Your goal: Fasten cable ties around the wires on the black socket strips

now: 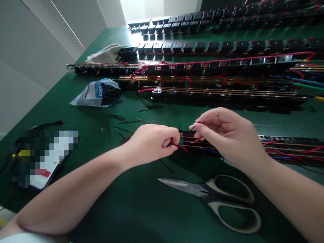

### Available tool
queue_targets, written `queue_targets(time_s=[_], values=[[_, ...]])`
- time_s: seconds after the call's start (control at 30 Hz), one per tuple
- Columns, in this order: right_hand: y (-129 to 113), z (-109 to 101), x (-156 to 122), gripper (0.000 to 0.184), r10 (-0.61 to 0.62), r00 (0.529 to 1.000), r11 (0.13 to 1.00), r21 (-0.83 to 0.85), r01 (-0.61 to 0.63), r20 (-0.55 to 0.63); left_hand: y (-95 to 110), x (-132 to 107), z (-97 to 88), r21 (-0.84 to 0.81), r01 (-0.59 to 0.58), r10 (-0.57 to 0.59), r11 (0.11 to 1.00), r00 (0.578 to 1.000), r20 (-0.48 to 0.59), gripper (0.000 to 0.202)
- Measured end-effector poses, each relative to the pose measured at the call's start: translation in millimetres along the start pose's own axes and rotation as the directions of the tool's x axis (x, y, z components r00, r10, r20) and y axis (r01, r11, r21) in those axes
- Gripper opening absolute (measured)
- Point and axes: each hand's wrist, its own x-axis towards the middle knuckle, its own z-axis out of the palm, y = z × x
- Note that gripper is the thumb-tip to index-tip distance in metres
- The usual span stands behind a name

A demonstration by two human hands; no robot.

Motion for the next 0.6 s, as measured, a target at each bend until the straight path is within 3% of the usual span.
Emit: queue_targets(time_s=[0.6], values=[[0.7,-0.2,-0.9,0.005,-0.088,0.995,0.973,-0.208,0.095,0.046,-0.7,-0.7,0.2,0.0,0.0,0.0,1.0,1.0,-0.015,0.007]])
